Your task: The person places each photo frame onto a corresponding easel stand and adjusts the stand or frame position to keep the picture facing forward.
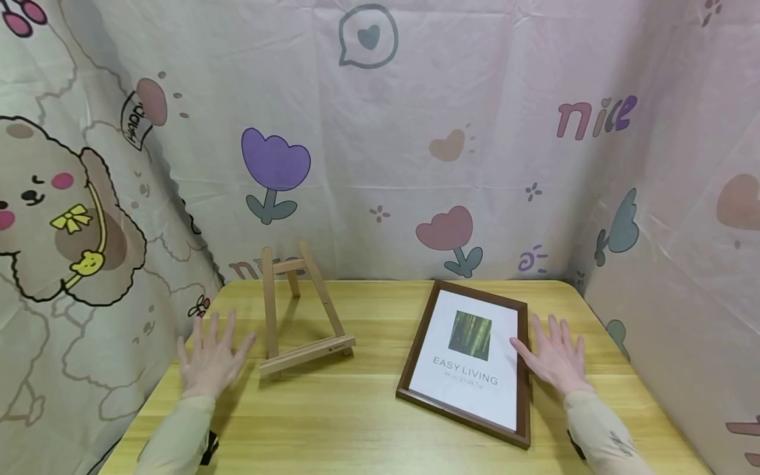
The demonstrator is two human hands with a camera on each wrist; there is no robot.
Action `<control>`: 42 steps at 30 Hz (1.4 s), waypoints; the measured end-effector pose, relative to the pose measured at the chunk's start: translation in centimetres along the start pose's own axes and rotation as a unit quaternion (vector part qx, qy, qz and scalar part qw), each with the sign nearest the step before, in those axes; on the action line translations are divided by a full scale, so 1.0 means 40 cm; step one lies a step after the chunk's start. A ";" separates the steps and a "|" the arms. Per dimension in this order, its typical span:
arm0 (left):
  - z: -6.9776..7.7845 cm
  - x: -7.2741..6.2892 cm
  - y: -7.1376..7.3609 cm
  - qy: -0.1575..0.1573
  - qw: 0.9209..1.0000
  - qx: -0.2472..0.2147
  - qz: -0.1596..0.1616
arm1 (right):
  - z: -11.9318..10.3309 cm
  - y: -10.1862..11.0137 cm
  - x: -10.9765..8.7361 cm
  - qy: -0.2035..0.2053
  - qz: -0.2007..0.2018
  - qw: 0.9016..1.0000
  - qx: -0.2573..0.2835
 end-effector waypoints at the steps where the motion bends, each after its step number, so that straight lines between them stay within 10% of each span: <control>1: 0.005 -0.002 0.008 0.002 1.000 0.001 0.005 | 0.001 0.002 -0.003 -0.001 -0.004 1.000 0.001; 7: 0.057 -0.018 0.057 0.004 0.999 -0.002 0.038 | 0.002 0.011 -0.019 0.001 -0.021 1.000 0.004; 16: 0.235 -0.036 0.080 -0.058 0.996 0.010 0.062 | -0.007 0.018 -0.055 0.001 -0.052 0.999 0.008; 27: 0.429 -0.031 -0.031 -0.169 0.985 -0.015 0.032 | -0.006 -0.001 -0.084 -0.016 -0.138 0.990 0.003; 42: 0.643 -0.042 -0.235 -0.241 0.948 -0.132 -0.158 | -0.025 -0.027 -0.090 -0.003 -0.186 0.979 0.081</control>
Point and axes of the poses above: each hand's wrist, its own x-axis towards the middle knuckle, its own y-axis out of the back of the hand, z = x × y, the point moved 6 cm from there along x, towards the middle knuckle, and after that the axes turned 5 degrees about -y, right-handed, at the moved point
